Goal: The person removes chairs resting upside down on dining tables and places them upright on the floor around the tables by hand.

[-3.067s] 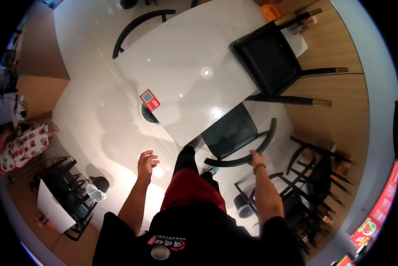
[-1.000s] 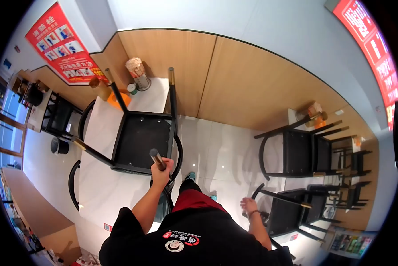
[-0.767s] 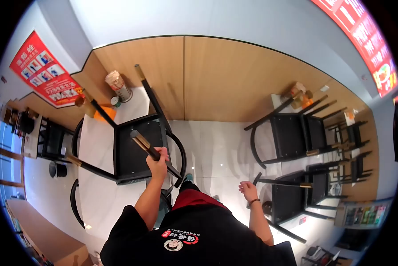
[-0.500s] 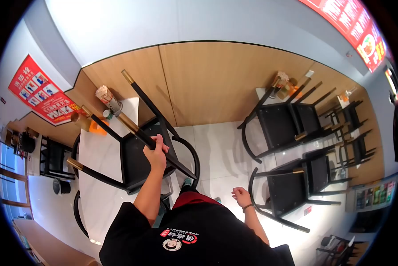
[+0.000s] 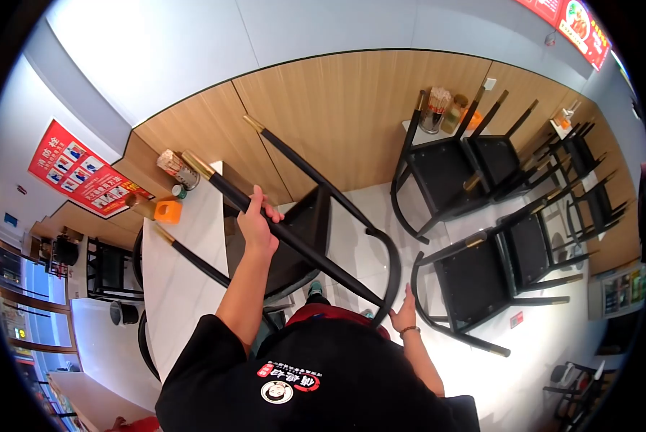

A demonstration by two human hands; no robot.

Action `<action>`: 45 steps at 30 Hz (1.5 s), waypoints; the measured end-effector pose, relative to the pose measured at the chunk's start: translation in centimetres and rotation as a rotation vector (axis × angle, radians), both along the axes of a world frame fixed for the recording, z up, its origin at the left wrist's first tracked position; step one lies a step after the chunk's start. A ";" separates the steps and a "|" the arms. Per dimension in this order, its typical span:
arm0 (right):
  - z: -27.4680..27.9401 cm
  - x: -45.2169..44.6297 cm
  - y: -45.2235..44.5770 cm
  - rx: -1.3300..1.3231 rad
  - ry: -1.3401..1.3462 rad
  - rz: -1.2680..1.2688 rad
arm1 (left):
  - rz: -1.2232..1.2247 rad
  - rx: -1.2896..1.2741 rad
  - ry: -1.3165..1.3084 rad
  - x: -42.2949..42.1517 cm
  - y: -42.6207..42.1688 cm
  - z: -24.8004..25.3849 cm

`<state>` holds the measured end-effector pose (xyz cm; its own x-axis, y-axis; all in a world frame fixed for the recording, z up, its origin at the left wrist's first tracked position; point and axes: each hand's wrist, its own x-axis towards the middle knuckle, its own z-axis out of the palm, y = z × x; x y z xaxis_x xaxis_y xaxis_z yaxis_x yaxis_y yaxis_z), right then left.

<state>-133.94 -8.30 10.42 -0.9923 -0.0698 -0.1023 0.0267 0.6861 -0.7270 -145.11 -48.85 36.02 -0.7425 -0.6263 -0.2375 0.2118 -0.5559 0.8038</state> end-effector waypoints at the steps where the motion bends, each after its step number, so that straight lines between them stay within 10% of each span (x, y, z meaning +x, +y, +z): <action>1: -0.7 -0.3 0.6 0.017 0.068 0.002 | -0.054 0.034 -0.019 -0.1 -0.2 -0.1; 5: 0.7 -3.0 2.9 -0.528 0.031 -0.294 | -0.207 0.171 -0.067 -0.9 0.2 1.1; 7: 7.8 -4.0 4.2 0.080 0.498 -0.064 | -0.220 0.196 -0.096 -1.7 0.0 1.4; 27: 34.0 -14.3 -13.4 0.242 0.285 0.740 | -0.412 0.475 -0.189 -9.4 -15.0 -16.5; 38: 15.3 -24.7 -41.2 0.591 -0.111 0.905 | 0.090 -0.066 -0.696 21.0 -25.5 -30.3; 45: -0.3 -26.8 -48.4 0.637 -0.363 0.833 | 0.497 0.202 -0.969 40.2 -21.3 -31.0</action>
